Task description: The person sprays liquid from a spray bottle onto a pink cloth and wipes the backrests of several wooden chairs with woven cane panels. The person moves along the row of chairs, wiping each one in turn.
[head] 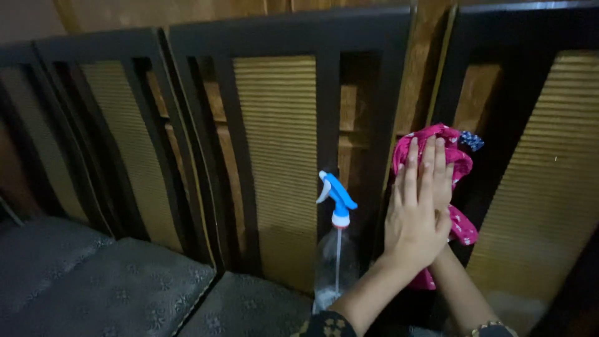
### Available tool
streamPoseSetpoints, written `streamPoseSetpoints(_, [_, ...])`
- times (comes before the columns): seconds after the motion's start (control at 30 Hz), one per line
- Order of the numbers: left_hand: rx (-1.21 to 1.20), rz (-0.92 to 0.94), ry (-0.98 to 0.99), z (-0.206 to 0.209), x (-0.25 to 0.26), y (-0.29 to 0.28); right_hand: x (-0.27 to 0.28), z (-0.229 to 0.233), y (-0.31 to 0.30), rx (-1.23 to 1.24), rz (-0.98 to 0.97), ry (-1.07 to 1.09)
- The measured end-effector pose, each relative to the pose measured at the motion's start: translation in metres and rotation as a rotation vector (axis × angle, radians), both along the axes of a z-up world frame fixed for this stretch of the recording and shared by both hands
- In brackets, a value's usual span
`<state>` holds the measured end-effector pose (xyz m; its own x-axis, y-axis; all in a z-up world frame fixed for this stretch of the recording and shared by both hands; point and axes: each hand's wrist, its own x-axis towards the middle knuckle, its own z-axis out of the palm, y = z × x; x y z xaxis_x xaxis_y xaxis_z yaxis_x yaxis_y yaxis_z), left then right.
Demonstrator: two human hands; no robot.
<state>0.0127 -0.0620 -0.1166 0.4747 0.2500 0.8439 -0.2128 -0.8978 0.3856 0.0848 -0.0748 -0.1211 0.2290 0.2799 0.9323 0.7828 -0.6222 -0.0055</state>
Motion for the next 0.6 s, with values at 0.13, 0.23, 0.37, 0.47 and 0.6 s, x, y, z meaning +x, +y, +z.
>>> streamPoseSetpoints(0.13, [0.048,0.103,0.095,-0.055,0.013,-0.008,0.0,-0.033,-0.008,-0.03,-0.001,0.043])
streamPoseSetpoints(0.23, [0.105,0.212,0.122,-0.082,0.016,-0.009,0.0,-0.056,-0.012,-0.054,0.003,0.069])
streamPoseSetpoints(0.37, [0.058,0.209,0.187,-0.103,0.013,-0.008,0.006,-0.081,-0.021,-0.064,-0.012,0.094])
streamPoseSetpoints(0.47, [0.037,0.211,0.224,-0.122,0.008,-0.014,0.013,-0.096,-0.031,-0.07,-0.021,0.095])
streamPoseSetpoints(0.6, [0.062,0.199,0.32,-0.167,-0.002,-0.013,0.008,-0.122,-0.045,-0.05,-0.006,0.096])
